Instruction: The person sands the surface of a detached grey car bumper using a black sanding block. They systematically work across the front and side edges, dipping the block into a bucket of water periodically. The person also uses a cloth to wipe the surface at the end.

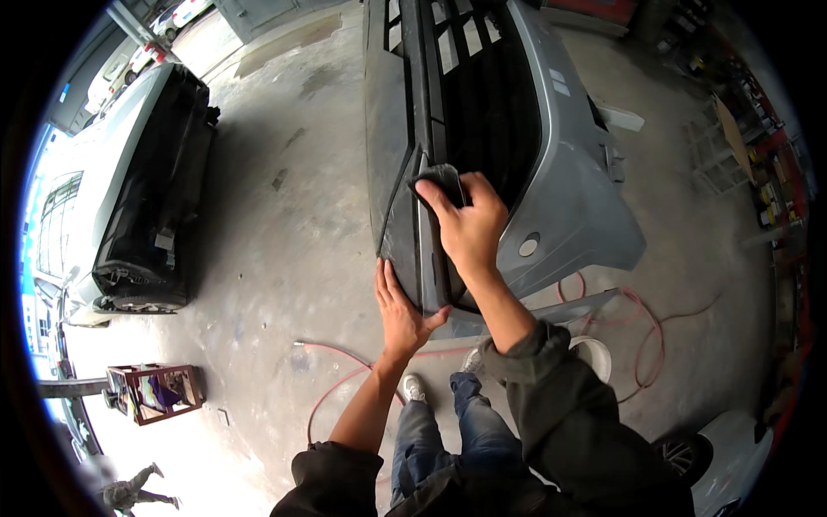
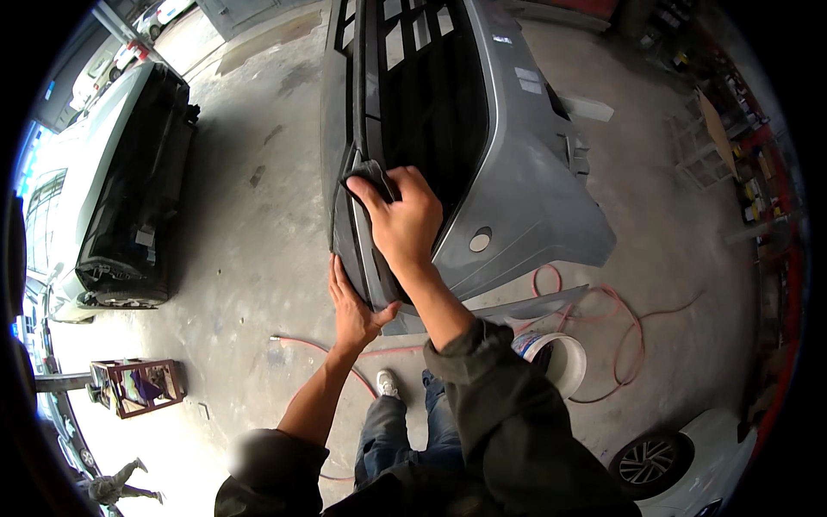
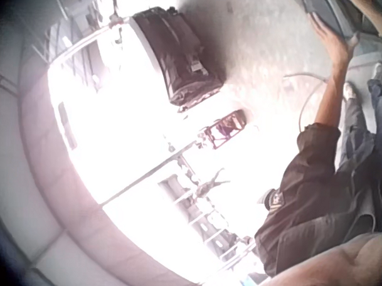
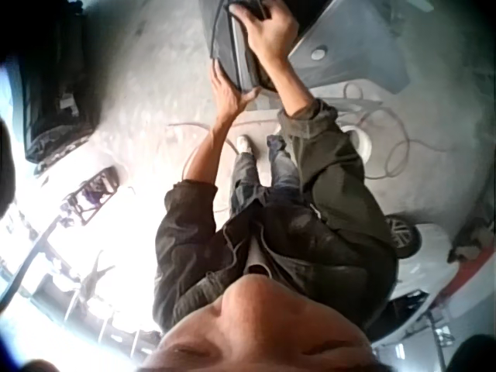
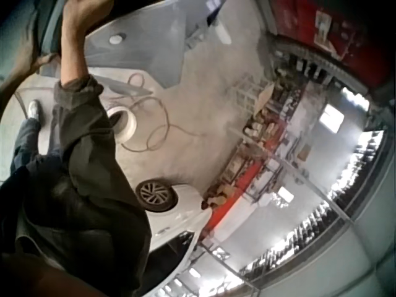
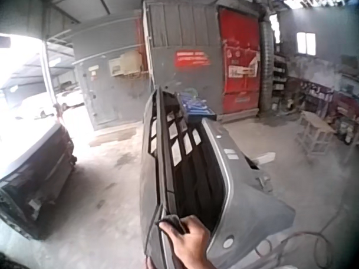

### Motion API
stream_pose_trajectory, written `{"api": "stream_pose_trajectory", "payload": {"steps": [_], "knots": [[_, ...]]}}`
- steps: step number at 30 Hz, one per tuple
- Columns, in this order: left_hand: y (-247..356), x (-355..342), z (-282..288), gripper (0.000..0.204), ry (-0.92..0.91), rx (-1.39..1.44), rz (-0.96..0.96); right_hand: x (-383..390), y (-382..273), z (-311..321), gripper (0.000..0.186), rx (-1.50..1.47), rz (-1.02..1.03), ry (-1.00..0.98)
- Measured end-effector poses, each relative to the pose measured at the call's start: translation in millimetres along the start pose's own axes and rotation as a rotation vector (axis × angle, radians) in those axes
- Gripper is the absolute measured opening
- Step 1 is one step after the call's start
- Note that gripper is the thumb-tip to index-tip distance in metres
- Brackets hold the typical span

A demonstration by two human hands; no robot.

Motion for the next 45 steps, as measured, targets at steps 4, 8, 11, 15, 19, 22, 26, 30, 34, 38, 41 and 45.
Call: {"api": "stream_pose_trajectory", "payload": {"steps": [4, 8, 11, 15, 19, 22, 26, 30, 34, 38, 41, 45], "knots": [[-7, 0, 0, 0.142, -0.001, -0.031, 0.0, 50, 29, 5, 0.04, 0.004, -0.065, -0.045], [-2, -4, 5, 0.14, -0.033, 0.015, 0.016, 104, 61, 35, 0.04, 0.057, -0.212, -0.208], [-8, -15, 27, 0.13, -0.031, 0.14, 0.036, 79, 43, 37, 0.035, -0.162, -0.31, -0.151], [25, -79, 67, 0.119, 0.089, 0.26, -0.07, 38, 31, 24, 0.031, -0.159, -0.329, -0.154], [54, -138, 83, 0.121, -0.045, 0.282, -0.222, 21, 21, 6, 0.032, -0.169, -0.332, -0.107], [60, -144, 71, 0.124, -0.094, 0.299, -0.247, 10, 20, 1, 0.032, -0.179, -0.336, -0.056], [55, -142, 69, 0.123, -0.055, 0.265, -0.233, 11, 18, -10, 0.031, -0.261, -0.327, 0.025], [54, -140, 67, 0.123, -0.075, 0.239, -0.206, 21, 21, -8, 0.029, -0.257, -0.339, 0.013], [58, -139, 66, 0.125, -0.045, 0.216, -0.243, -7, 7, -18, 0.027, -0.267, -0.323, 0.055], [59, -140, 65, 0.125, -0.062, 0.208, -0.225, 11, 9, -8, 0.028, -0.288, -0.284, 0.05], [57, -139, 67, 0.125, -0.062, 0.203, -0.217, 3, 11, -11, 0.027, -0.242, -0.31, 0.019], [59, -142, 66, 0.125, -0.058, 0.24, -0.22, 1, 9, -11, 0.026, -0.294, -0.314, 0.07]]}}
Point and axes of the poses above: each hand's wrist, its own x-axis away from the middle knuckle, its own z-axis out of the back of the hand, y = z × x, the point moved 8 cm from there along -x, towards the middle knuckle, and after that the axes turned 10 degrees about -x, right-handed, at the moved point
